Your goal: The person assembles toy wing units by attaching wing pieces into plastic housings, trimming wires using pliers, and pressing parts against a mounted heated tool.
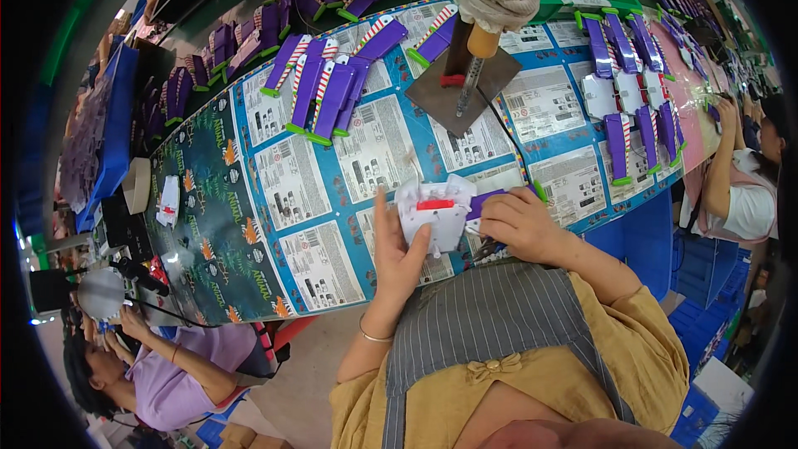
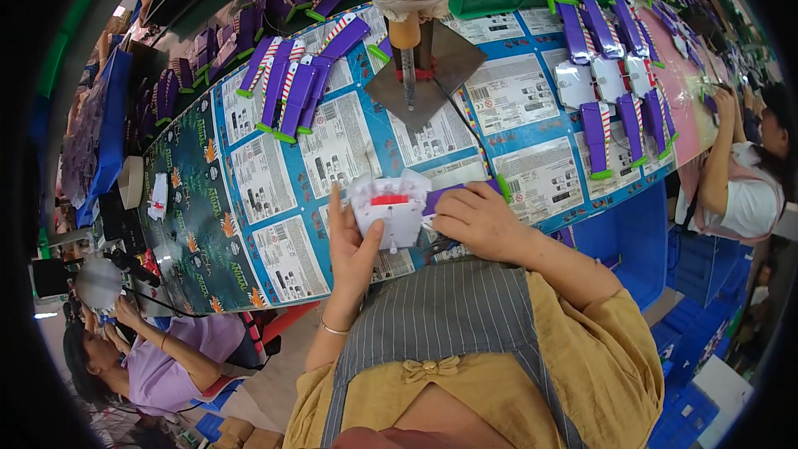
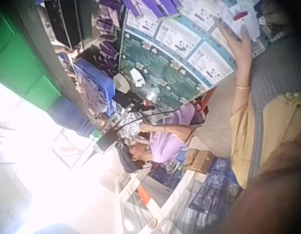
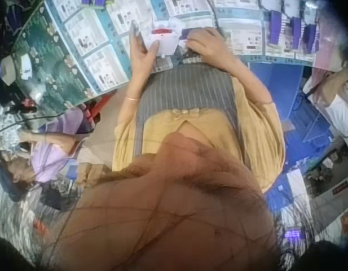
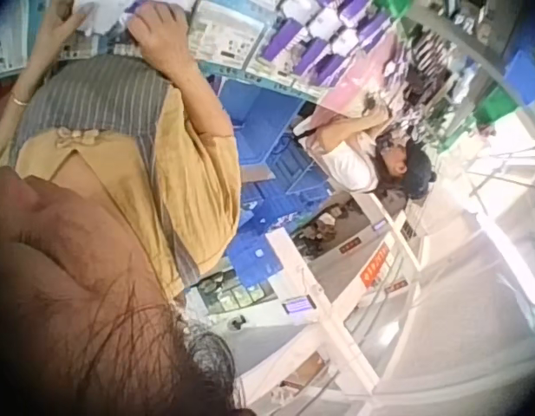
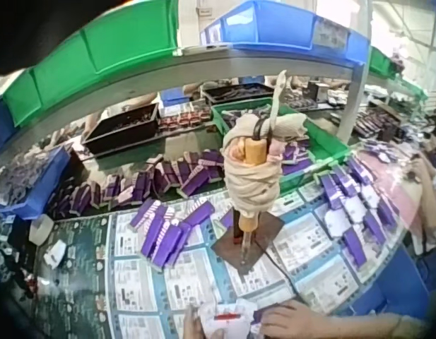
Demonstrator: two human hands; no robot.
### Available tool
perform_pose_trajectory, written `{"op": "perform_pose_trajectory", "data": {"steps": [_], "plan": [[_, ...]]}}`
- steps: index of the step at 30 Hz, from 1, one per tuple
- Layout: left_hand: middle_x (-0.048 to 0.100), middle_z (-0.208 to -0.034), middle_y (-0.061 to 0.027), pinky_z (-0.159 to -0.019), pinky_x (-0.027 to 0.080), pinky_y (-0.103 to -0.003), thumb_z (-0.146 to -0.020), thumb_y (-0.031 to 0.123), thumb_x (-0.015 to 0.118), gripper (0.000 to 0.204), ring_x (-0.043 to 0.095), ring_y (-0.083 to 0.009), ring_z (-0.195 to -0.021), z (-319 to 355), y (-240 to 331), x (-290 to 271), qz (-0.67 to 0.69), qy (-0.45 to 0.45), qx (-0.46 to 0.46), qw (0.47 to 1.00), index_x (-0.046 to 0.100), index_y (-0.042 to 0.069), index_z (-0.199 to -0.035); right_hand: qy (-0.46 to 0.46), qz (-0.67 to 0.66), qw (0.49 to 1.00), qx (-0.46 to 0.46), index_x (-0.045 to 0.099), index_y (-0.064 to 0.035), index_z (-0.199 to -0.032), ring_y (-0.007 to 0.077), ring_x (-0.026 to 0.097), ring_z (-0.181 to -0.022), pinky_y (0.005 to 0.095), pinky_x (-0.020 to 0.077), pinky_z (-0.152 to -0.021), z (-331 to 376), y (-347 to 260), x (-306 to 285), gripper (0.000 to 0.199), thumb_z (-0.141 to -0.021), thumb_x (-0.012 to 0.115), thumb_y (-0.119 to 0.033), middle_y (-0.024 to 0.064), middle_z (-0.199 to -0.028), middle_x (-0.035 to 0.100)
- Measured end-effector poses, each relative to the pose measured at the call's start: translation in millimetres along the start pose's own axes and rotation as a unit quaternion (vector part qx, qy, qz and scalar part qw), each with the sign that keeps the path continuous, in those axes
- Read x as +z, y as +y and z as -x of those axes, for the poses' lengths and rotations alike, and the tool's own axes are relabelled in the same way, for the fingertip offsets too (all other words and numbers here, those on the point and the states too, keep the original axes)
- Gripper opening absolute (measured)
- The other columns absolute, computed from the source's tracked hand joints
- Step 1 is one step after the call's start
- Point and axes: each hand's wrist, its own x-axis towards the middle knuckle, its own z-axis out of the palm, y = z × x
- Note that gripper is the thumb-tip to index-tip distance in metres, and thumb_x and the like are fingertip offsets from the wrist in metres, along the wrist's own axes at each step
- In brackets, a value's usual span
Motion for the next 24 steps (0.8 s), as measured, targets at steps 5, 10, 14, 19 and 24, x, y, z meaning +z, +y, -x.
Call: {"op": "perform_pose_trajectory", "data": {"steps": [5, 10, 14, 19, 24], "plan": [[0.052, -0.115, -0.009, -0.088, 0.04, -0.026, -0.089, 0.02, 0.058, 0.055, 0.049, -0.0144, -0.103, 7.8, 4.2, 9.7, 0.04, -0.031, -0.06, 0.997, 0.031, -0.001, -0.133, 0.012, 0.019, 0.999, -0.041, 0.056, -0.0123, -0.089, 0.0175, 0.055, -0.089, 0.0326, 0.0382, -0.078, -11.5, 6.9, -6.7, 0.02, -0.069, 0.057, -0.009, 0.0007, -0.09, 0.053], [0.054, -0.111, -0.0076, -0.084, 0.042, -0.025, -0.088, 0.019, 0.058, 0.051, 0.051, -0.0127, -0.098, 4.5, 23.9, 7.8, 0.054, -0.056, -0.116, 0.99, 0.035, 0.0, -0.129, -0.026, -0.167, 0.978, 0.12, 0.056, -0.0117, -0.102, 0.0243, 0.054, -0.087, 0.0351, 0.0398, -0.076, -9.1, 2.4, -16.7, 0.046, -0.06, 0.067, 0.001, 0.0048, -0.094, 0.052], [0.053, -0.112, -0.0075, -0.084, 0.043, -0.025, -0.088, 0.018, 0.059, 0.052, 0.051, -0.0121, -0.099, 1.0, 29.1, 9.1, 0.059, -0.079, -0.126, 0.987, 0.034, -0.001, -0.129, -0.059, -0.272, 0.943, 0.182, 0.055, -0.0124, -0.112, 0.0269, 0.052, -0.087, 0.0352, 0.0415, -0.075, -10.2, 3.5, -15.9, 0.047, -0.068, 0.065, 0.002, 0.0083, -0.095, 0.05], [0.053, -0.112, -0.0073, -0.085, 0.042, -0.025, -0.088, 0.018, 0.059, 0.056, 0.05, -0.0118, -0.1, -0.6, 27.9, 9.9, 0.068, -0.085, -0.124, 0.986, 0.031, 0.0, -0.132, -0.039, -0.287, 0.935, 0.206, 0.054, -0.0126, -0.113, 0.0267, 0.052, -0.086, 0.0331, 0.0426, -0.072, -8.6, 2.9, -10.2, 0.046, -0.071, 0.065, 0.0, 0.0081, -0.092, 0.049], [0.048, -0.123, -0.0114, -0.091, 0.043, -0.032, -0.084, 0.013, 0.062, 0.064, 0.05, -0.0193, -0.109, -1.5, 27.9, 11.4, 0.215, -0.042, -0.206, 0.954, 0.026, 0.004, -0.137, -0.086, -0.171, 0.966, 0.174, 0.051, -0.0152, -0.118, 0.0292, 0.056, -0.082, 0.035, 0.0452, -0.071, -11.8, 9.3, -20.3, 0.043, -0.077, 0.064, -0.013, 0.0079, -0.09, 0.054]]}}
